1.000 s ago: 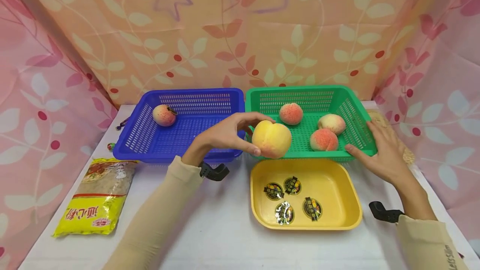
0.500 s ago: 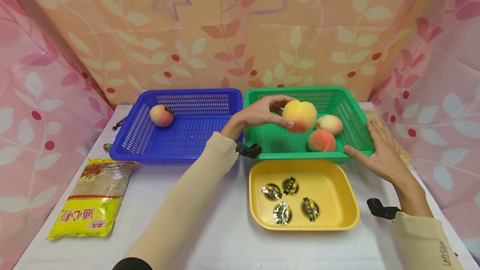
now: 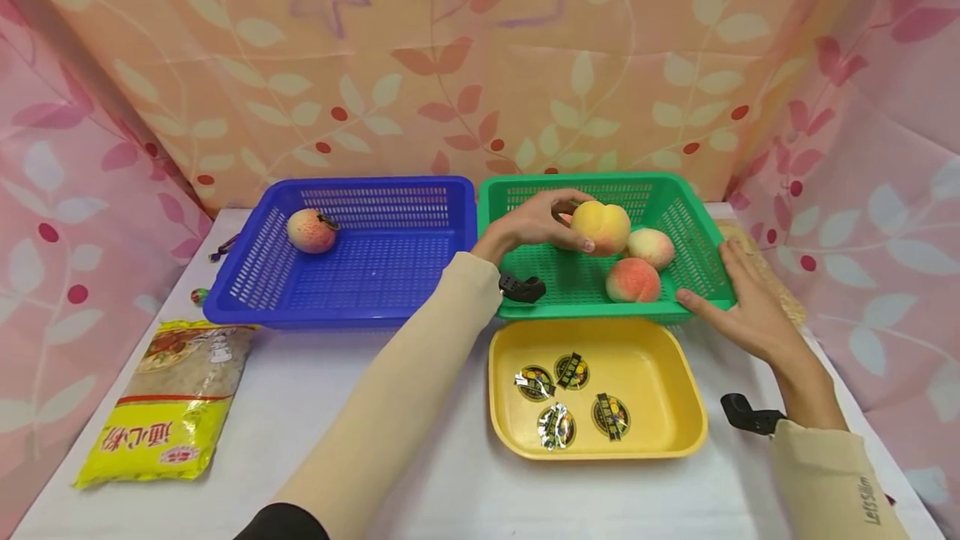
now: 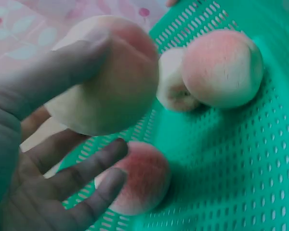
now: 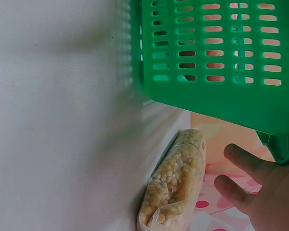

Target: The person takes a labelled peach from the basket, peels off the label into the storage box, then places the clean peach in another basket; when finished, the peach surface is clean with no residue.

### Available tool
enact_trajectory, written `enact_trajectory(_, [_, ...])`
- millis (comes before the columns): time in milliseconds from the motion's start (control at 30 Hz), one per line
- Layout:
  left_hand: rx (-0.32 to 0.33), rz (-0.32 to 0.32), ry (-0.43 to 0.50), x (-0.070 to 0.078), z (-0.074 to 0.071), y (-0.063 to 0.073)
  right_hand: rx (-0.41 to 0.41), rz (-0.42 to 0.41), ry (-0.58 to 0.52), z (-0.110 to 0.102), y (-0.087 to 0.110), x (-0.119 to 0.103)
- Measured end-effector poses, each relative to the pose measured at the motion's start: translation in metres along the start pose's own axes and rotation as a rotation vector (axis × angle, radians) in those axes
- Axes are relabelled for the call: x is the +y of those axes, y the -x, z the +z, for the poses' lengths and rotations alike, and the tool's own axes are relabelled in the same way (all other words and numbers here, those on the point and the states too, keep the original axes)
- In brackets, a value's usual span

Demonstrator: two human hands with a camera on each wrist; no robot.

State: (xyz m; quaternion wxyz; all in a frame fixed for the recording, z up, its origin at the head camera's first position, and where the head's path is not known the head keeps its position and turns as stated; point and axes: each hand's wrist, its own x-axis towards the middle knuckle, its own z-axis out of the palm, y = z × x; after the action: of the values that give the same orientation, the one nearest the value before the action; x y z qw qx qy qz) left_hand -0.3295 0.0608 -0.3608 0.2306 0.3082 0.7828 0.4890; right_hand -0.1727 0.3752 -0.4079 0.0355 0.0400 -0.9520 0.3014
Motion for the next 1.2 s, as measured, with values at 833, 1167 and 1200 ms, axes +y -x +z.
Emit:
enact_trajectory(833, [-0.260,-0.273,-0.120,-0.007,-0.003,-0.007,0.020,-0.007,-0.002,0.002,0.002,-0.002])
enact_trajectory(1167, [-0.253,-0.286,-0.193,-0.012,0.003,-0.007,0.018,0.005,0.003,0.001,0.003,-0.004])
enact_trajectory(1200, [-0.253,-0.287,-0.202,-0.012,0.003,-0.007,0.019,0.005,0.006,0.002,0.003,-0.004])
